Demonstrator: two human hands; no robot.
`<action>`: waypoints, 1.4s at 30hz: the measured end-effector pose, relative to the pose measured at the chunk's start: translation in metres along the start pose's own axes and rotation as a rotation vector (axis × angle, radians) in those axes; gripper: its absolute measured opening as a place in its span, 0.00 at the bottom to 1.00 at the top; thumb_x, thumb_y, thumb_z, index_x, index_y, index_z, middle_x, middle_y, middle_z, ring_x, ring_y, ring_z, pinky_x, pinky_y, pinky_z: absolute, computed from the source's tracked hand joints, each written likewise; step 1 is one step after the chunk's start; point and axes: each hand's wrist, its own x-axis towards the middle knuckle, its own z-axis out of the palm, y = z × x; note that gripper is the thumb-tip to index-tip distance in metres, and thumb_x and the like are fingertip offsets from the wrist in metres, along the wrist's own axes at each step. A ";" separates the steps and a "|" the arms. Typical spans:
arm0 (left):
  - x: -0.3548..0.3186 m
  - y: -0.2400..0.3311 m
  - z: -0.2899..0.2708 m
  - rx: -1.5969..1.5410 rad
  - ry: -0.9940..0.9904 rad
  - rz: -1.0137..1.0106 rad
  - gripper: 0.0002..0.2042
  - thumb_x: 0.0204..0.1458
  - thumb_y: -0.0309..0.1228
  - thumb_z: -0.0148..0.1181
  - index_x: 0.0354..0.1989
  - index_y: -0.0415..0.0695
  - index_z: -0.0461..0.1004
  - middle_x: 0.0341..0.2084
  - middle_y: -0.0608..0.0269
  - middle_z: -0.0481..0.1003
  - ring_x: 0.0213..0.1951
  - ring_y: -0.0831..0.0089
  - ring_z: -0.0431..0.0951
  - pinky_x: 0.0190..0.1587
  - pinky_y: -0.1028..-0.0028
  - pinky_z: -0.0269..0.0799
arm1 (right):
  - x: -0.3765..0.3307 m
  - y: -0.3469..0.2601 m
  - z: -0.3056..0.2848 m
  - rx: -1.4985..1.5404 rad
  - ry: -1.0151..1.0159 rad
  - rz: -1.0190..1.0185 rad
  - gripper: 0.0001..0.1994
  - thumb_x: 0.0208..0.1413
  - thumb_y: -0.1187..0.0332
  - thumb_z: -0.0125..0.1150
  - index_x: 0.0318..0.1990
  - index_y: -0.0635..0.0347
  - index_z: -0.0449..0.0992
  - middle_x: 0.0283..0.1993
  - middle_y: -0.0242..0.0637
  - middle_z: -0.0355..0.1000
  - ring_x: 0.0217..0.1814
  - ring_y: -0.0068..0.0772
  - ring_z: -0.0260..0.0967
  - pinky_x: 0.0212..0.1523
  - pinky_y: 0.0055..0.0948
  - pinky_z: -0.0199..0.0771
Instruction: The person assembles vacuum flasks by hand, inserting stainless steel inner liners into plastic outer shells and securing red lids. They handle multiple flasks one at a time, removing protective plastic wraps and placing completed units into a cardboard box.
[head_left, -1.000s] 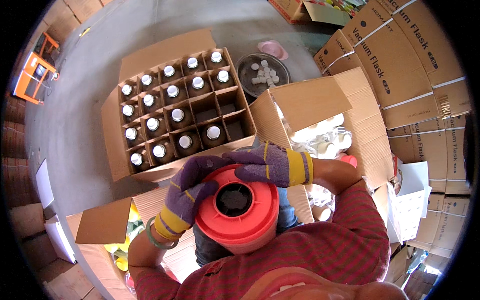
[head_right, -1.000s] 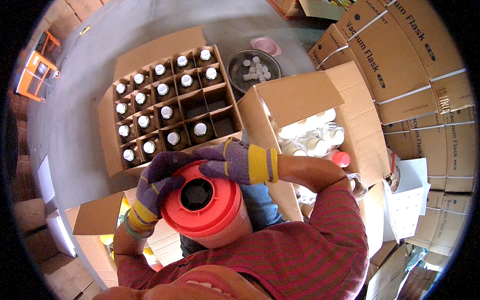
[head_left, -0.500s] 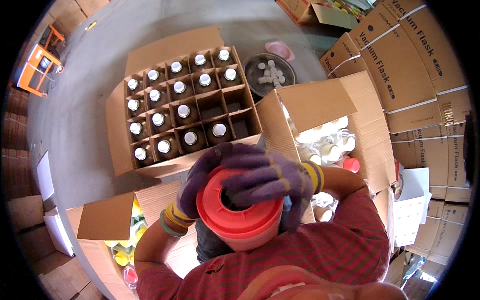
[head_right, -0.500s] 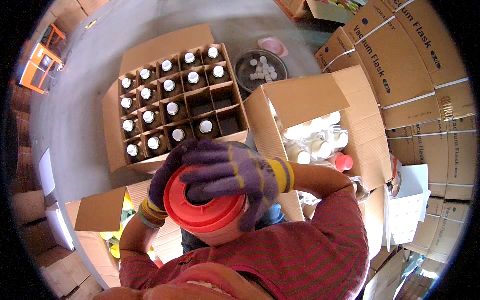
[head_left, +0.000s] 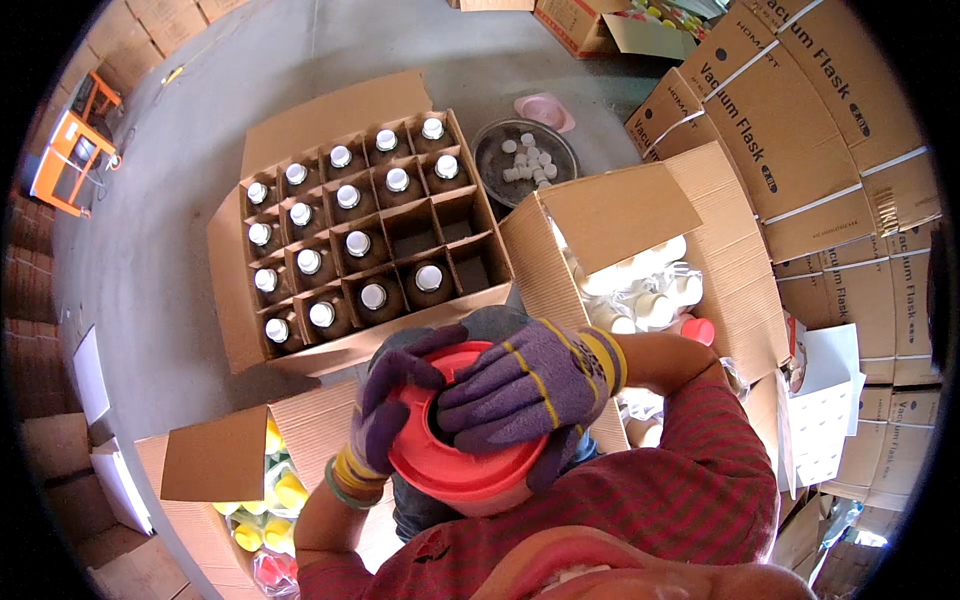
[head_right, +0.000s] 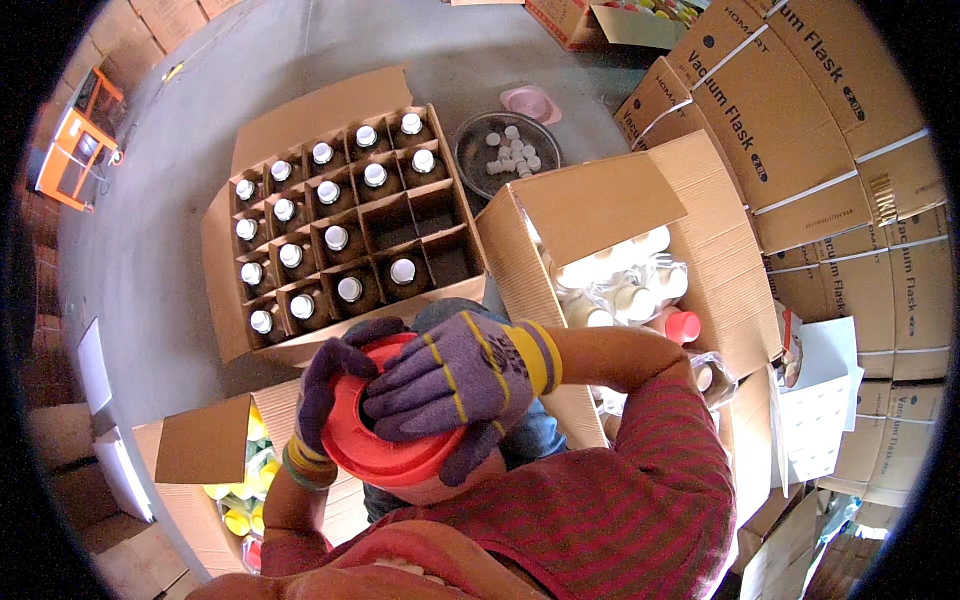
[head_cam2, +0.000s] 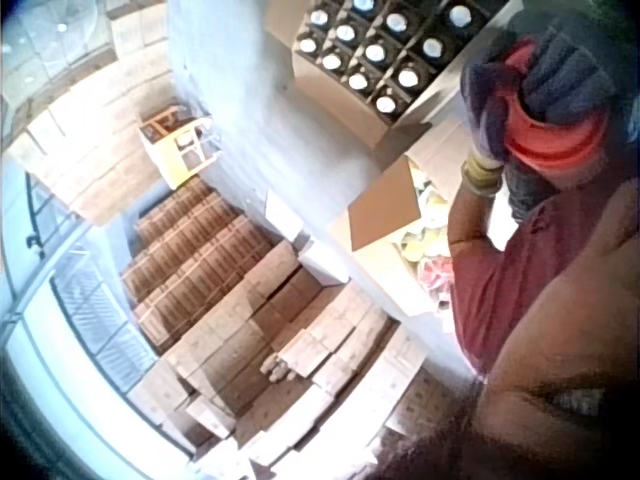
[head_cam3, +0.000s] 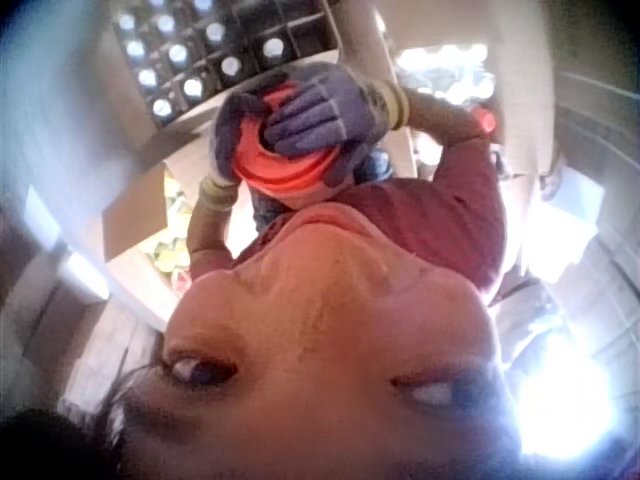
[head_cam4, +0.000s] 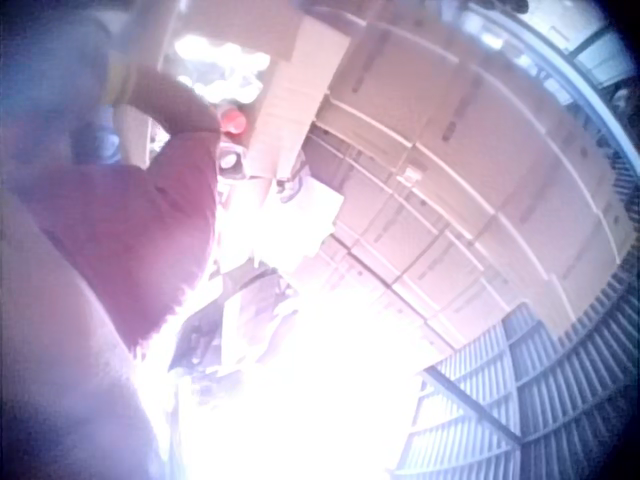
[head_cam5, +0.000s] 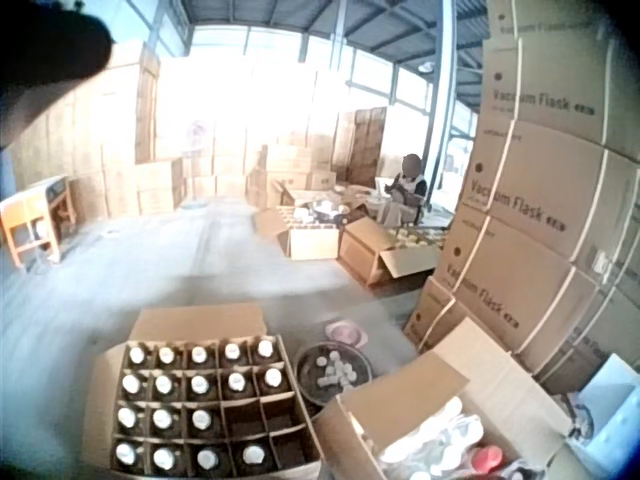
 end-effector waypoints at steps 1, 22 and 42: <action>0.004 0.005 -0.003 -0.010 0.019 -0.072 0.20 0.50 0.45 0.59 0.41 0.40 0.70 0.61 0.38 0.60 0.62 0.49 0.64 0.64 0.57 0.58 | 0.001 0.003 -0.002 0.013 -0.014 -0.004 0.28 0.47 0.45 0.64 0.46 0.60 0.77 0.50 0.44 0.75 0.52 0.43 0.74 0.48 0.39 0.77; 0.001 0.024 0.015 0.300 -0.013 -0.003 0.08 0.50 0.27 0.46 0.35 0.39 0.69 0.46 0.48 0.71 0.49 0.61 0.72 0.55 0.66 0.64 | -0.013 0.009 -0.002 0.061 0.065 -0.109 0.20 0.58 0.52 0.57 0.40 0.63 0.78 0.44 0.45 0.77 0.47 0.42 0.77 0.46 0.37 0.80; 0.011 0.007 0.002 -0.078 0.096 -0.400 0.37 0.39 0.33 0.56 0.63 0.34 0.59 0.62 0.45 0.63 0.63 0.56 0.64 0.67 0.62 0.55 | -0.013 -0.045 0.023 -0.183 0.168 0.344 0.28 0.45 0.45 0.66 0.43 0.61 0.78 0.46 0.44 0.76 0.46 0.45 0.76 0.49 0.43 0.76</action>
